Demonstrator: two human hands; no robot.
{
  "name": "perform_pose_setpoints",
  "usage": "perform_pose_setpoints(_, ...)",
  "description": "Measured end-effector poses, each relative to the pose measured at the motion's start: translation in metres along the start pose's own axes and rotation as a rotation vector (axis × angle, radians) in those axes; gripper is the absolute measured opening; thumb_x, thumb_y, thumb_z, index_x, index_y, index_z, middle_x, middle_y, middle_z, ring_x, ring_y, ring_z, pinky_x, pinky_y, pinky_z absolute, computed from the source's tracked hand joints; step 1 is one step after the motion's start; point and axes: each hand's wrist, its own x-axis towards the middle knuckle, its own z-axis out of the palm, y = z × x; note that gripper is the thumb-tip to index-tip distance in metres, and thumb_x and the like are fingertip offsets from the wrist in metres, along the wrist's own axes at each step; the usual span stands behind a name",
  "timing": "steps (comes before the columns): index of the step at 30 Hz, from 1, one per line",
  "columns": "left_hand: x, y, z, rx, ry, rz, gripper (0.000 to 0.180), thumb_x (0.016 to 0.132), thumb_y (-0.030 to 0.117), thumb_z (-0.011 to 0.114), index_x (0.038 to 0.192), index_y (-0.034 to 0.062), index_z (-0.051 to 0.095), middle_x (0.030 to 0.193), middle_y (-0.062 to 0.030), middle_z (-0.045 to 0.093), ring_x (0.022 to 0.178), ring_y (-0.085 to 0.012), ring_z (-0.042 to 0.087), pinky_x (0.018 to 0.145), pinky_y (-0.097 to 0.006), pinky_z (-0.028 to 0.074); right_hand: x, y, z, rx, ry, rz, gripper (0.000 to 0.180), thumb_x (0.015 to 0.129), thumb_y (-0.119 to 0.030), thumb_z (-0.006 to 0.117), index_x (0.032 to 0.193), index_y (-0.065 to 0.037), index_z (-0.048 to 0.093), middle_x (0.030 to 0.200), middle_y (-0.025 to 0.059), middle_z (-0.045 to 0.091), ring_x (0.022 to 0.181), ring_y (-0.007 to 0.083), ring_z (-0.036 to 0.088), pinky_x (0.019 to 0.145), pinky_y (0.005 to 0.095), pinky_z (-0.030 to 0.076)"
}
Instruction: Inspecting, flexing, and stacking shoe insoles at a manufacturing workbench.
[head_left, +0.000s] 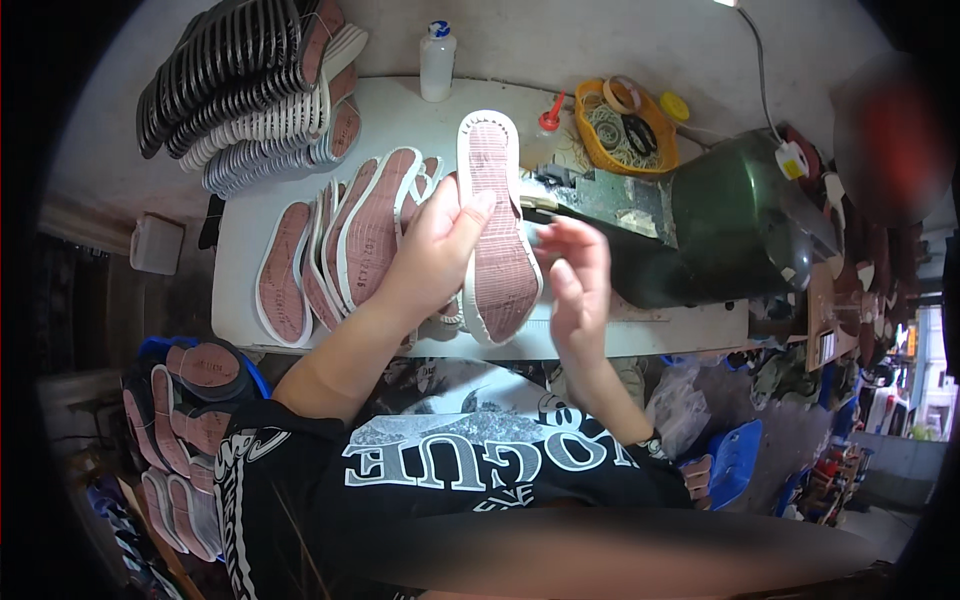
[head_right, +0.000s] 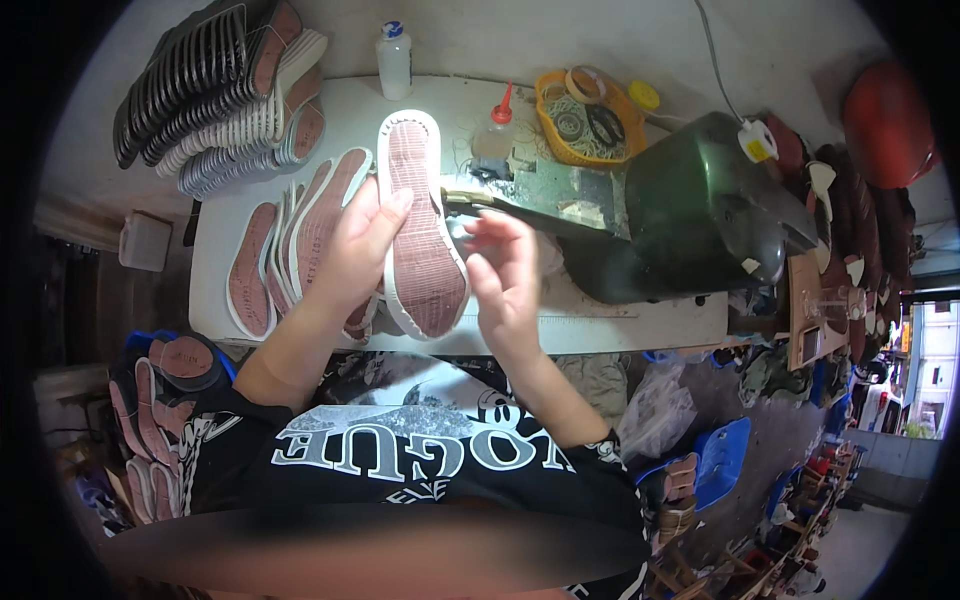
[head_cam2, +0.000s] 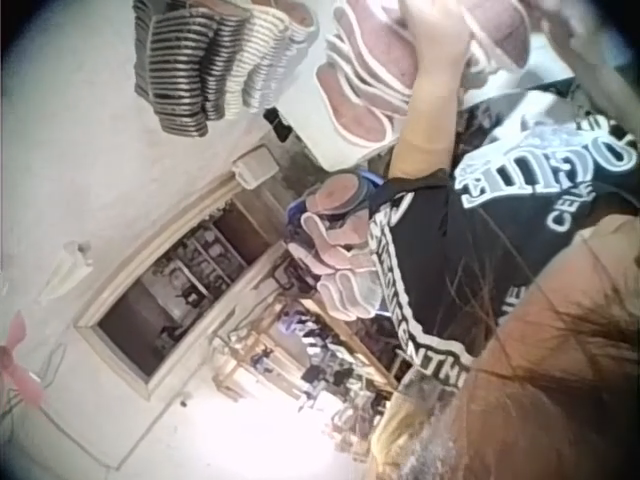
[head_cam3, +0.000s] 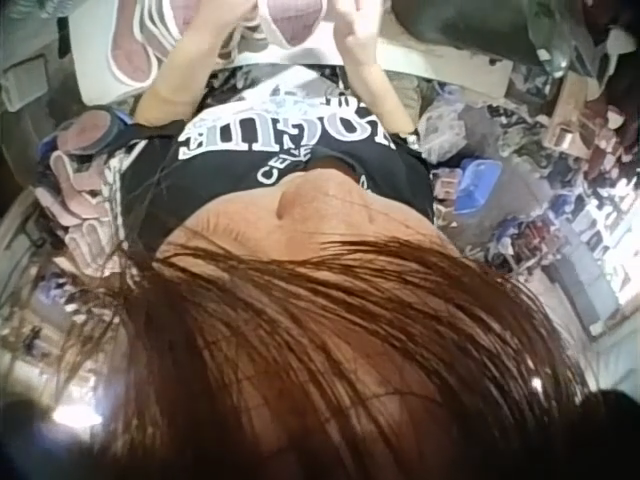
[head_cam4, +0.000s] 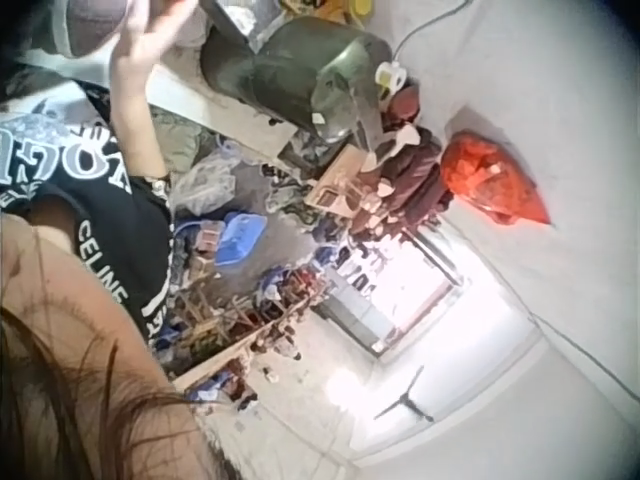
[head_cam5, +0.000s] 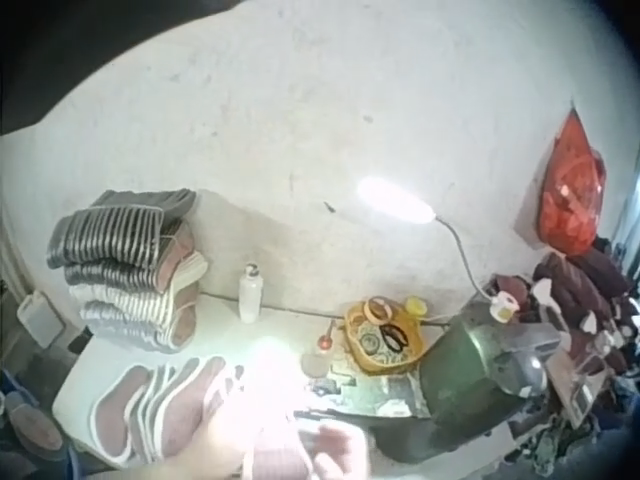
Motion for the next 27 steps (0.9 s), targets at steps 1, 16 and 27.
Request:
perform_pose_setpoints(1,0.006,-0.007,-0.006,-0.006,0.003,0.007,0.019,0.094,0.014,0.052,0.099,-0.0049,0.052,0.088,-0.0058,0.062,0.081,-0.0089,0.056,0.071,-0.026,0.047,-0.006,0.008,0.002,0.068,0.023,-0.036,0.035,0.096,-0.03,0.053,0.111,0.001,0.056,0.094,-0.0008,0.06,0.073,0.0015,0.054,0.058,0.0146,0.041)
perform_pose_setpoints(16,0.122,-0.01,-0.016,0.865,-0.262,-0.186,0.033,0.079,0.034,0.072,0.07,0.0022,0.066,0.055,-0.0015,0.055,0.044,-0.0081,0.045,0.042,-0.026,0.036,0.005,0.013,-0.017,0.418,-0.005,0.383,0.033,0.097,-0.018,0.05,0.117,0.008,0.053,0.109,0.0133,0.063,0.095,0.0154,0.062,0.085,0.029,0.048)
perform_pose_setpoints(27,0.005,0.078,-0.16,0.454,0.015,-0.241,0.056,0.093,0.054,0.047,0.076,0.0024,0.061,0.057,-0.006,0.058,0.046,-0.0098,0.054,0.044,-0.021,0.041,-0.026,-0.021,0.032,0.153,-0.281,0.362,0.027,0.097,-0.022,0.05,0.106,0.003,0.058,0.085,-0.0015,0.058,0.07,0.0026,0.049,0.061,0.017,0.037)
